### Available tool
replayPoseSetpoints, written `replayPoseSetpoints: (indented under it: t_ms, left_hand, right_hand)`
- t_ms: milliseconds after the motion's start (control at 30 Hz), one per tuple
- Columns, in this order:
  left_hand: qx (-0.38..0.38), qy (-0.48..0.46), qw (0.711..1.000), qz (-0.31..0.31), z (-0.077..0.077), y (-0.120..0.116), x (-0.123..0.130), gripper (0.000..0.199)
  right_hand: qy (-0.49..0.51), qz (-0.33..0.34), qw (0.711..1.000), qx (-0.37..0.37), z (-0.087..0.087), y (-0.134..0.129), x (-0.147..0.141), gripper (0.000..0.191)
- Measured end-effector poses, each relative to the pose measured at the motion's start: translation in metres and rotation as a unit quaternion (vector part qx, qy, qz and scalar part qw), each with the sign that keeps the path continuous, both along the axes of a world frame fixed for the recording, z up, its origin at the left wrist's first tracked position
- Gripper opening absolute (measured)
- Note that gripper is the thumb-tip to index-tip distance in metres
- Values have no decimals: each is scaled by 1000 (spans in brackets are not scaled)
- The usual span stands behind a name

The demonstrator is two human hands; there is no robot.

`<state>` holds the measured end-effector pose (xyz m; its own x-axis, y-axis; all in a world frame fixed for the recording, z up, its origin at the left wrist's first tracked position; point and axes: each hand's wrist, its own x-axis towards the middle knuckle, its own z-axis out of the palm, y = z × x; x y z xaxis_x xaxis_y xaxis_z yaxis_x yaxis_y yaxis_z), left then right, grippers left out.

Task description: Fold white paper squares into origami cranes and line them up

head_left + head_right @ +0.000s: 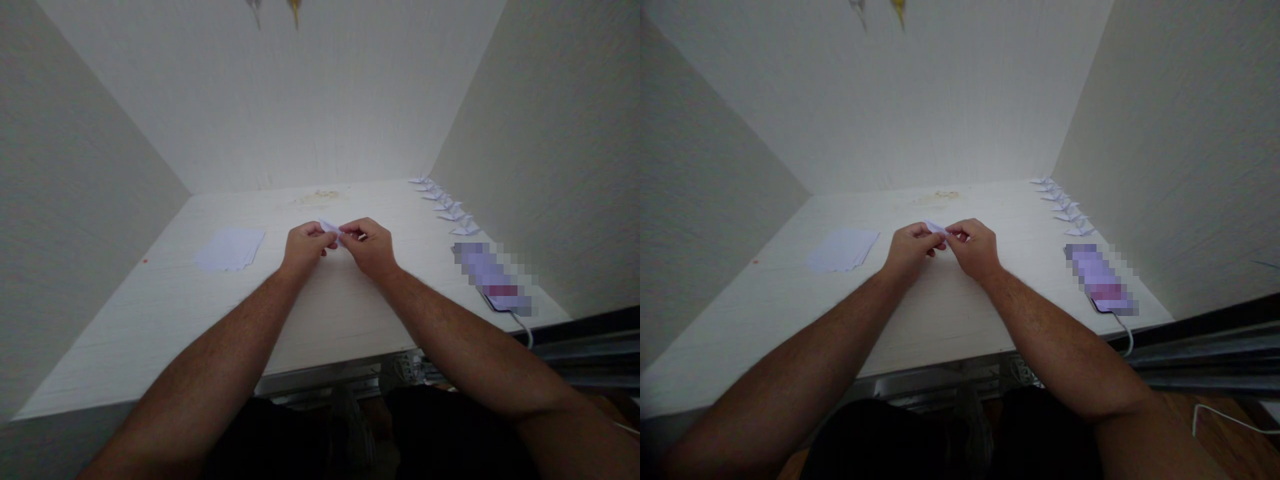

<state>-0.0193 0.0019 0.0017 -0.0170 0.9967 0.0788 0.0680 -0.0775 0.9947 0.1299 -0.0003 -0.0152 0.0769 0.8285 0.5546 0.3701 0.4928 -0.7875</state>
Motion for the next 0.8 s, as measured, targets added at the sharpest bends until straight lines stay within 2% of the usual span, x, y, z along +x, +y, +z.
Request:
replayPoseSetpoints:
  t_ms: [133, 233, 567, 800]
  left_hand:
    - [16, 22, 999, -34, 1, -1, -1, 11]
    - [18, 26, 998, -47, -1, 1, -3, 13]
    - [-15, 52, 998, -26, 4, -4, 2, 10]
    - [-40, 13, 999, -11, -3, 1, 4, 13]
  right_hand:
    - [63, 16, 993, -97, 4, 0, -1, 14]
    - [53, 12, 993, -109, 5, 1, -1, 13]
    - [-77, -44, 996, -19, 1, -2, -1, 14]
    - [-162, -37, 984, 60, -1, -3, 2, 19]
